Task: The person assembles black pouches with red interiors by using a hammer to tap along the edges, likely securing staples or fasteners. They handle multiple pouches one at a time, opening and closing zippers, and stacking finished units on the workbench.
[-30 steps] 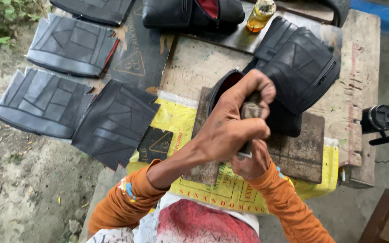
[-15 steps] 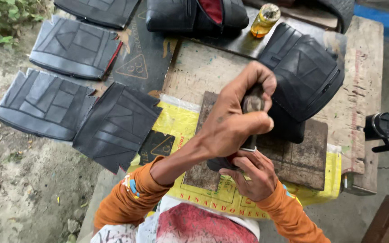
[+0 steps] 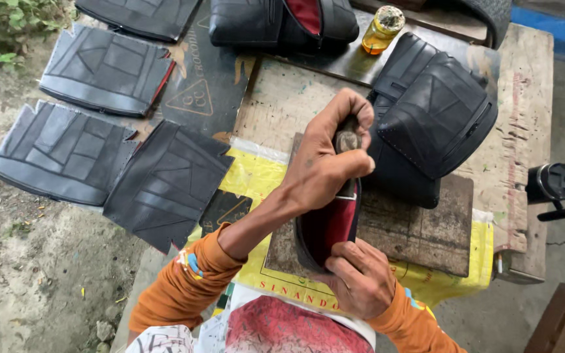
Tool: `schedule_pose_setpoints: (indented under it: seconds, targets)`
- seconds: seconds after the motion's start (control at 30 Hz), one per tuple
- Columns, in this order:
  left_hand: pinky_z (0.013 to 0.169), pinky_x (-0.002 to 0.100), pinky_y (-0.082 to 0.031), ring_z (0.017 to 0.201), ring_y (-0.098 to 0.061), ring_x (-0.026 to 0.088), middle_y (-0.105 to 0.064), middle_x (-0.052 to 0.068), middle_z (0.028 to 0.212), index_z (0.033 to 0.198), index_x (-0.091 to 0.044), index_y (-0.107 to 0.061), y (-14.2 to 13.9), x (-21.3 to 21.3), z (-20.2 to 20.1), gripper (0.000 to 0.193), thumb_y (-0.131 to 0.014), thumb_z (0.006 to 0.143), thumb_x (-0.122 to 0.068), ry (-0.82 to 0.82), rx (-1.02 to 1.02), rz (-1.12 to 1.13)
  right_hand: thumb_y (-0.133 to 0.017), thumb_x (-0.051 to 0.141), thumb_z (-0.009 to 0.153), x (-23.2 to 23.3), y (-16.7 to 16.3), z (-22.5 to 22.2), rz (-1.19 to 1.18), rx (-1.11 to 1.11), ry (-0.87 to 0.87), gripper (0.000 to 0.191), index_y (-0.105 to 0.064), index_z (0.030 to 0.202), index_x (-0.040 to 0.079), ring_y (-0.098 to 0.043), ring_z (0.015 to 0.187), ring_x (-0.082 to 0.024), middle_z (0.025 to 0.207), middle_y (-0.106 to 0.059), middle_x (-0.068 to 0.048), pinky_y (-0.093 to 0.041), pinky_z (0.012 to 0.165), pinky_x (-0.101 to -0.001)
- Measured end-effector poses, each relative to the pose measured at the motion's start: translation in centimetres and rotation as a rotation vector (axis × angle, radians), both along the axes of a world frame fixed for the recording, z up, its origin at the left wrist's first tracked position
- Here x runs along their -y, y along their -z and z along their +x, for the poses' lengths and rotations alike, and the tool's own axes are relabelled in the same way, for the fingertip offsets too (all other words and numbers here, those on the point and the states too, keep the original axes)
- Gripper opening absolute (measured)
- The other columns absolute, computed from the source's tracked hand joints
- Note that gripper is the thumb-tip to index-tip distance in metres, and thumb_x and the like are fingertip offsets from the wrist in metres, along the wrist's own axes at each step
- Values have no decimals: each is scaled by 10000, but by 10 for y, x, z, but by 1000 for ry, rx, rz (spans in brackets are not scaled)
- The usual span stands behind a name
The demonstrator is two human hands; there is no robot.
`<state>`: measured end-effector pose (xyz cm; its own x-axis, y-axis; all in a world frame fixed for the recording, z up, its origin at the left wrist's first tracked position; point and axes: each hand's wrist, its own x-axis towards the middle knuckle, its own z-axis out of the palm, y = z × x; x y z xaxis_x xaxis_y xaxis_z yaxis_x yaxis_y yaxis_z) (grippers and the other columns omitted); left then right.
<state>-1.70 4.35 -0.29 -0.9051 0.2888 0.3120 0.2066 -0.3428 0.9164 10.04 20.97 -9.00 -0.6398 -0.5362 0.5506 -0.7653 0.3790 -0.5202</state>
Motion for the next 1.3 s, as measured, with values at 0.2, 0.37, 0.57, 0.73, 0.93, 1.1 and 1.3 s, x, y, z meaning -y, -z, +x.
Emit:
schedule_pose_setpoints:
  seconds: [0.2,0.37,0.57,0.73,0.93,1.1,1.3]
  targets:
    - [676,217,-426,748,-473,46,-463,-32,882,1051,-95,-479,-1,-1,7,319,-635,784,-16,41,-10,3,-872,146,648,4,-3,2,-4,13,-5,330,-644,830,-8,-614,719,-309,877,-607,-135,-508,624,-402]
    - [701,221,-376,761,-422,40,-451,-25,852,1050,-81,-473,6,2,13,300,-646,814,-13,10,-46,-96,-865,119,665,5,-3,4,9,22,15,314,-649,850,-13,-617,737,-312,895,-605,-143,-512,644,-408]
    - [678,235,-407,767,-476,78,-504,8,884,1070,-76,-477,-43,15,16,358,-690,787,-22,-1,74,113,-871,129,657,7,-5,-3,32,-32,14,329,-653,869,2,-638,778,-325,942,-614,-156,-534,680,-412]
    - [714,269,-406,767,-483,96,-513,19,892,1074,-88,-490,-102,99,94,311,-677,833,-25,-87,-124,280,-885,146,692,8,-25,-32,-70,49,90,344,-648,897,4,-654,794,-311,962,-604,-148,-564,697,-386]
    - [710,311,-385,677,-464,112,-508,30,818,1059,-103,-507,-92,163,121,233,-653,892,-30,-277,-327,276,-865,140,741,14,-51,-100,71,-108,59,341,-644,939,-27,-650,851,-346,1011,-584,-169,-547,711,-412]
    - [733,346,-377,694,-444,155,-501,92,809,1096,-81,-488,-90,152,100,263,-592,870,6,-320,-202,307,-814,175,793,56,-52,-189,259,-418,77,267,-658,949,26,-612,908,-332,1024,-574,-145,-528,783,-438]
    - [795,329,-440,791,-496,174,-520,118,866,1096,-52,-449,-29,131,29,350,-626,811,48,-341,-102,286,-670,68,737,121,-20,-236,608,-317,74,493,-652,1228,101,-648,920,-353,1354,-497,-182,-546,743,-443]
